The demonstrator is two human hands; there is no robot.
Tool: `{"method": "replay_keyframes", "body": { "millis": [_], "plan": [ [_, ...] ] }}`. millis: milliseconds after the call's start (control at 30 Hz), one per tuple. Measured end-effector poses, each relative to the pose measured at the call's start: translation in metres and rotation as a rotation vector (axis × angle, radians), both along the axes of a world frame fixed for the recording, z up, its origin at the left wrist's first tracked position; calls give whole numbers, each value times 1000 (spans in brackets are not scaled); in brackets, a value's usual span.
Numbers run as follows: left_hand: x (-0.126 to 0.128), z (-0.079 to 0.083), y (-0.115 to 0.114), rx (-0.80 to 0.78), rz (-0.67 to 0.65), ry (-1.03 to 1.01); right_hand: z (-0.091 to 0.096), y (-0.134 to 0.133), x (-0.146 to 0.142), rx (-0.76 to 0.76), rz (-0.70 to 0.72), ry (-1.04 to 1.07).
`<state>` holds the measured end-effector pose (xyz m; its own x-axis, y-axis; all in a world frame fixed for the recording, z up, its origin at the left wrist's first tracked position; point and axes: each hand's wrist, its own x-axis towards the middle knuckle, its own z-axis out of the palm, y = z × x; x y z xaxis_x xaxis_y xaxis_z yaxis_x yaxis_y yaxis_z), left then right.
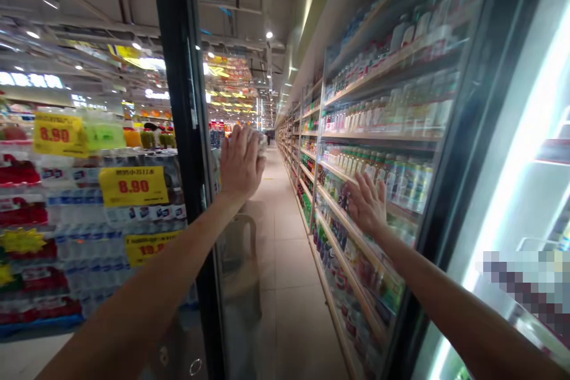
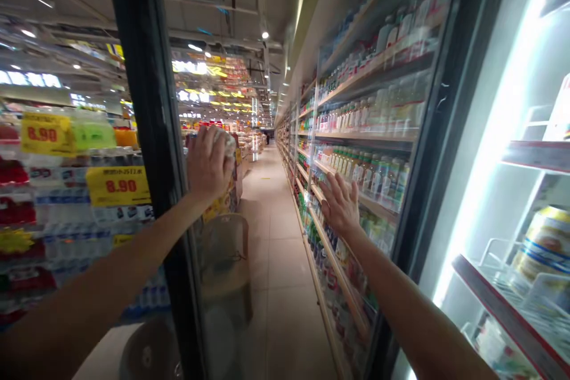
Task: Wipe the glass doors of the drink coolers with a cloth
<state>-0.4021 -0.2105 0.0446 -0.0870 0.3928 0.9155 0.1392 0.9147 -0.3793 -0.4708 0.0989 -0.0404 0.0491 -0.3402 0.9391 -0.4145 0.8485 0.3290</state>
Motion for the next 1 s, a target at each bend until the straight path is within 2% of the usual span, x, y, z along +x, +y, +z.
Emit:
{"method": "replay_keyframes", "body": {
  "millis": [67, 133, 167, 200, 233, 300, 367, 400, 433, 467, 567, 600, 633, 667, 767, 800, 833, 867, 967, 1000],
  "plan": [
    [-1, -20, 15, -149, -7, -67, -1, -1, 1, -10, -12, -20],
    [-2, -46, 32, -396, -37, -155, -2, -2, 1, -19, -2, -22],
    [-2, -53, 36, -484, -58, -168, -2, -2, 2, -20, 7, -19],
    [-2, -54, 36, -522, -75, -162, -2, -2, 2, -19, 14, -15],
    [-2, -48, 32, -503, -84, -136, -2, -2, 2, -16, 17, -13],
    [-1, -21, 15, -332, -77, -38, -1, -2, 2, -16, 13, -14],
    [0, 2, 2, 4, -40, 108, -1, -2, 2, -19, 7, -22],
    [0, 4, 1, 89, -27, 145, -1, -2, 2, -21, 9, -24],
    [1, -1, 4, 79, -25, 142, -1, -2, 2, -22, 11, -25],
    [1, -13, 10, -44, -36, 87, -1, -2, 2, -22, 13, -24],
    [1, -59, 32, -616, -99, -155, -1, -2, 3, -14, 15, -3],
    [1, -66, 34, -714, -110, -195, -1, -2, 3, -12, 11, 2],
    [1, -65, 32, -717, -111, -188, -1, -1, 3, -10, 8, 6],
    [0, -57, 28, -632, -98, -143, 0, -1, 3, -9, 7, 13],
    [0, -10, 11, -74, -10, 72, 0, -1, 3, -8, 8, 26],
    [0, 1, 10, 60, 18, 107, 0, -1, 3, -8, 9, 30],
    [0, 4, 12, 108, 36, 114, 0, -1, 3, -7, 10, 30],
    [0, 0, 18, 45, 39, 93, 0, -1, 3, -5, 9, 27],
    [0, -39, 42, -501, -43, -6, 0, -1, 4, -2, 7, 22],
    [0, -50, 46, -624, -66, -23, 0, -1, 3, -2, 6, 24]
  ]
}}
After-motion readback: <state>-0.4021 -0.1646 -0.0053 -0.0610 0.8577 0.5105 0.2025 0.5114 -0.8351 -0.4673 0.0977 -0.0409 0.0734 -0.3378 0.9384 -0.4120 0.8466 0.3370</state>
